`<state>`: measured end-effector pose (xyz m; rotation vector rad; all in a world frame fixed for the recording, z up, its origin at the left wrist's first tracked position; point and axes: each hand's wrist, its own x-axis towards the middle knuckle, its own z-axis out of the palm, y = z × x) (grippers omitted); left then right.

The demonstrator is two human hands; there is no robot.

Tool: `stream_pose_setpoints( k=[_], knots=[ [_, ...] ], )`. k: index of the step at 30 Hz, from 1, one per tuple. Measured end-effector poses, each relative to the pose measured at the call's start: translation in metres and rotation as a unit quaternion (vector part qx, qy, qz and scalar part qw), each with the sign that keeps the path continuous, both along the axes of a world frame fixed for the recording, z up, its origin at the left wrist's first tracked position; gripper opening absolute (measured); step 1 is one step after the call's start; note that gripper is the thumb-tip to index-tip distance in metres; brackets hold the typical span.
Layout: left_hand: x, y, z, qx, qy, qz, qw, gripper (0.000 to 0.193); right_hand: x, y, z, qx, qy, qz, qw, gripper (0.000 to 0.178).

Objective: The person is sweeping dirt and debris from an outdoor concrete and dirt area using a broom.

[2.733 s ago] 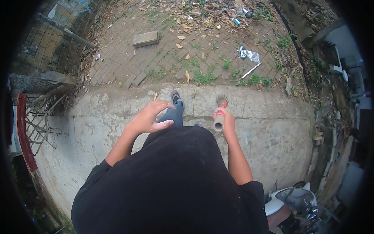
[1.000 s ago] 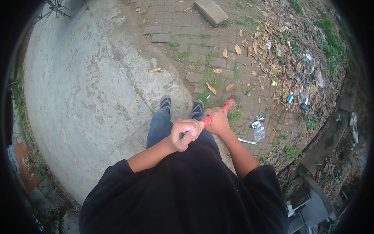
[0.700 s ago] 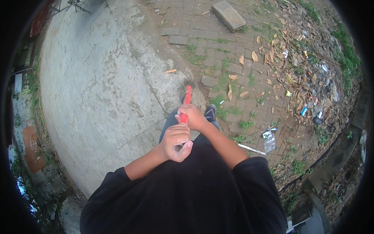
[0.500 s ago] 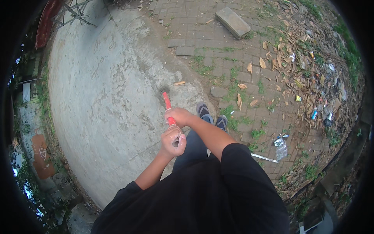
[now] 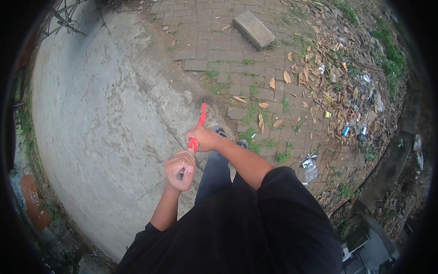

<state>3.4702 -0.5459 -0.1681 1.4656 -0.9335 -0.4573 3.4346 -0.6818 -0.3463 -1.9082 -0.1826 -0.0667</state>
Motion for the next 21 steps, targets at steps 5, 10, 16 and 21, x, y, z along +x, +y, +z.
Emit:
stream_pose_setpoints(
  k=[5,10,16,21],
  knots=[
    [-0.038,-0.063,-0.058,0.033,0.084,-0.074,0.993,0.022,-0.067,-0.073,-0.031,-0.021,0.097,-0.027,0.995,0.025],
    [-0.037,-0.086,0.035,-0.096,0.029,-0.15,0.984,0.022,-0.087,-0.056,0.057,0.027,0.05,-0.159,0.986,0.026],
    [-0.079,-0.102,0.019,-0.032,-0.032,-0.204,0.978,0.02,-0.129,-0.063,0.027,0.081,0.038,-0.102,0.991,0.024],
    [-0.164,-0.159,-0.026,0.038,0.068,-0.185,0.98,0.023,-0.231,-0.148,-0.002,0.04,0.107,-0.094,0.989,0.023]
  ],
)
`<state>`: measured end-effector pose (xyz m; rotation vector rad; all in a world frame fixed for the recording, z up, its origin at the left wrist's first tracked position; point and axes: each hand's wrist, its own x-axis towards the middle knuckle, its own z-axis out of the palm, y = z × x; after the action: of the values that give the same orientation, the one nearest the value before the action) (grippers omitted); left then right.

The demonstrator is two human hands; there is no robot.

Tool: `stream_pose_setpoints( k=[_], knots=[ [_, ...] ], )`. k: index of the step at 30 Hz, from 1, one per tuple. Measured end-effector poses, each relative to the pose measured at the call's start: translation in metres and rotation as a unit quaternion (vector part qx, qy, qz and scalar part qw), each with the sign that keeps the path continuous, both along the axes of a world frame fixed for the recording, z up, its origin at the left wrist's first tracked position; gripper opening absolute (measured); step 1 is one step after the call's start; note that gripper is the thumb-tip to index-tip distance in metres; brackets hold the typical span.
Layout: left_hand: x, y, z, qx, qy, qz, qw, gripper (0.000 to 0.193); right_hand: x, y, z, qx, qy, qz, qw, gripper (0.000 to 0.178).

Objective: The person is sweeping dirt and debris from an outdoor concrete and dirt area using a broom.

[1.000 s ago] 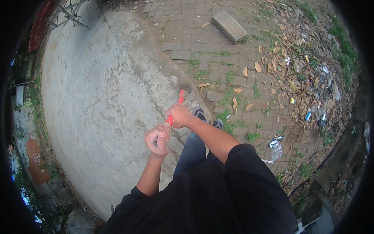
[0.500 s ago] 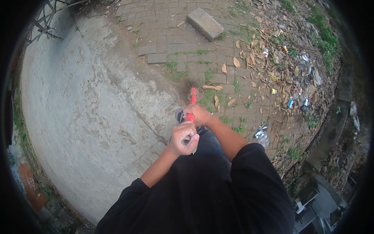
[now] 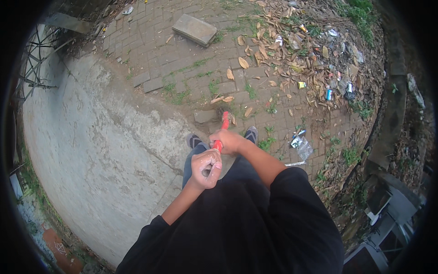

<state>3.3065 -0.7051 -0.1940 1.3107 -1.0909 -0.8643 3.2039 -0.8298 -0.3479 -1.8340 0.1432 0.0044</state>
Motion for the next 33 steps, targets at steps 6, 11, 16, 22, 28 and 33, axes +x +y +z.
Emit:
stream_pose_setpoints(
  k=[6,11,16,22,28,33],
  knots=[
    [-0.038,-0.027,0.08,-0.114,0.045,0.007,0.992,0.024,-0.03,-0.008,0.071,-0.026,-0.106,-0.09,0.99,0.026],
    [-0.093,-0.053,0.034,-0.054,-0.047,0.005,0.997,0.023,-0.063,-0.026,0.018,0.066,-0.099,0.009,0.993,0.026],
    [-0.157,-0.099,-0.015,-0.041,0.075,0.021,0.996,0.027,-0.183,-0.104,-0.014,-0.066,0.057,-0.029,0.996,0.021],
    [-0.137,-0.098,0.046,-0.086,0.16,0.009,0.983,0.025,-0.187,-0.105,0.056,-0.134,0.048,-0.089,0.986,0.024],
    [-0.151,-0.107,0.038,-0.056,-0.097,-0.045,0.993,0.024,-0.127,-0.073,0.013,0.046,-0.094,-0.019,0.994,0.023],
    [-0.152,-0.117,-0.011,0.017,-0.018,0.019,1.0,0.024,-0.139,-0.102,-0.022,0.024,-0.008,-0.012,1.0,0.027]
  ],
)
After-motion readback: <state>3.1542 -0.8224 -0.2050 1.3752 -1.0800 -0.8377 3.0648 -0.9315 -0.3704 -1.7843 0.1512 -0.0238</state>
